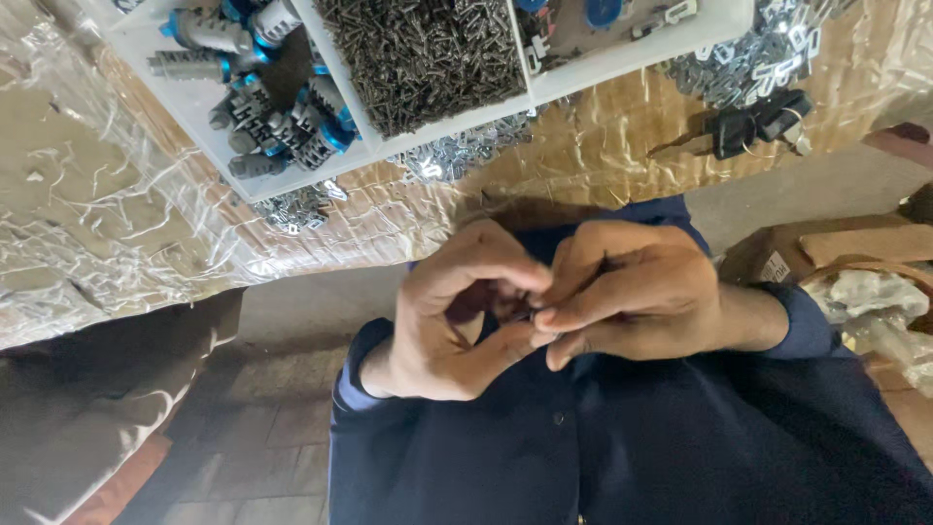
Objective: The person picks small metal staples from a compartment tray and presses them one at a time into a blue-capped cylindrical connector held in the other hand, occasionally reaching into the tray for more staples and handling a keyring on the table.
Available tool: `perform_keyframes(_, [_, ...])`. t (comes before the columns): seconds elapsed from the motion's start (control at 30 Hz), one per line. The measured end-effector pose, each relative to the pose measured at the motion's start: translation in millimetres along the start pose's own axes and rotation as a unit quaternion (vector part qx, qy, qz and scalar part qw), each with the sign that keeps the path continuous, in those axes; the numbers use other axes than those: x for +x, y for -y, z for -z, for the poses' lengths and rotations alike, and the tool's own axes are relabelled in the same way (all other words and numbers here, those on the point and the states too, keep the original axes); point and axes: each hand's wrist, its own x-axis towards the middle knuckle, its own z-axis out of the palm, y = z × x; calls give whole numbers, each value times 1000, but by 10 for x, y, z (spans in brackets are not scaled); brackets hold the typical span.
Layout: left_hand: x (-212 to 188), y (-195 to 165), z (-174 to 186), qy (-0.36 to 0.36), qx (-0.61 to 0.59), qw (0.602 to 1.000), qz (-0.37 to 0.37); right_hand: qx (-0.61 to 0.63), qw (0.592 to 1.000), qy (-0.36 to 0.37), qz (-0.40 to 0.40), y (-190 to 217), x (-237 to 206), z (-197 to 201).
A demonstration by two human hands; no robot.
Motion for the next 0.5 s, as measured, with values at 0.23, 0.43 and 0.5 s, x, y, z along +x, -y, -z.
perform_keyframes(0.23, [450,-85,-276,-76,592,788,-151,100,978,-179,-48,63,-234,-16])
perform_keyframes(0.43, [608,-331,-201,-57,469,868,-153,131,980,-144,-27,99,-325,58])
perform_keyframes(0.5, [530,-318,-155,-53,439,883,-157,142,978,-147,-37,102,-310,80])
